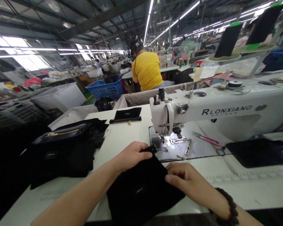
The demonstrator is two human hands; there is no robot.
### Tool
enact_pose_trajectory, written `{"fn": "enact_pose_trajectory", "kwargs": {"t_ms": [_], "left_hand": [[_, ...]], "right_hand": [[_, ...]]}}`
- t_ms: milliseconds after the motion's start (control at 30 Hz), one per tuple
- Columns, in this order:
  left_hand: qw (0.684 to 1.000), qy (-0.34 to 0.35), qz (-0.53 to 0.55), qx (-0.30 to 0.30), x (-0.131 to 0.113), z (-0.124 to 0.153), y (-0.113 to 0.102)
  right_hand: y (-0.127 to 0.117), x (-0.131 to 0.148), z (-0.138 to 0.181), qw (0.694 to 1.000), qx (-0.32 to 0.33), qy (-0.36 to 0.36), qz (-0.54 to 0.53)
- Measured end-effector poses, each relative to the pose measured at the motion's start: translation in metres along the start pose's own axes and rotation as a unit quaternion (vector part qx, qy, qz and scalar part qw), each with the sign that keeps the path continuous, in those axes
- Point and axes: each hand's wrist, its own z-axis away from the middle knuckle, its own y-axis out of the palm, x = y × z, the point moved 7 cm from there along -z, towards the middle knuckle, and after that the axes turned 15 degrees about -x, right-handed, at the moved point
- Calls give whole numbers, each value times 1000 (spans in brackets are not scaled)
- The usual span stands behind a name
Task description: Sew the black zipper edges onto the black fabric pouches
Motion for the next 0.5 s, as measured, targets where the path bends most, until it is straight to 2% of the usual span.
{"fn": "enact_pose_trajectory", "kwargs": {"t_ms": [100, 200, 267, 333, 400, 500], "left_hand": [[1000, 9, -11, -2, 1, -3, -2], [999, 19, -27, -5, 2, -7, -2], [999, 23, -37, -5, 4, -11, -1], [999, 24, -46, -3, 6, -16, 0], [998, 26, -52, -3, 10, -22, 2], [998, 29, -57, -7, 14, -31, 4]], "right_hand": [[-4, -1, 2, 997, -1, 14, -71], [-2, -2, 2, 993, 33, 2, -114], [-4, 1, -1, 996, 46, -52, -58], [-5, 9, -6, 983, 58, -161, 61], [-4, 18, -8, 932, 78, -299, 189], [1, 24, -8, 819, 94, -467, 318]]}}
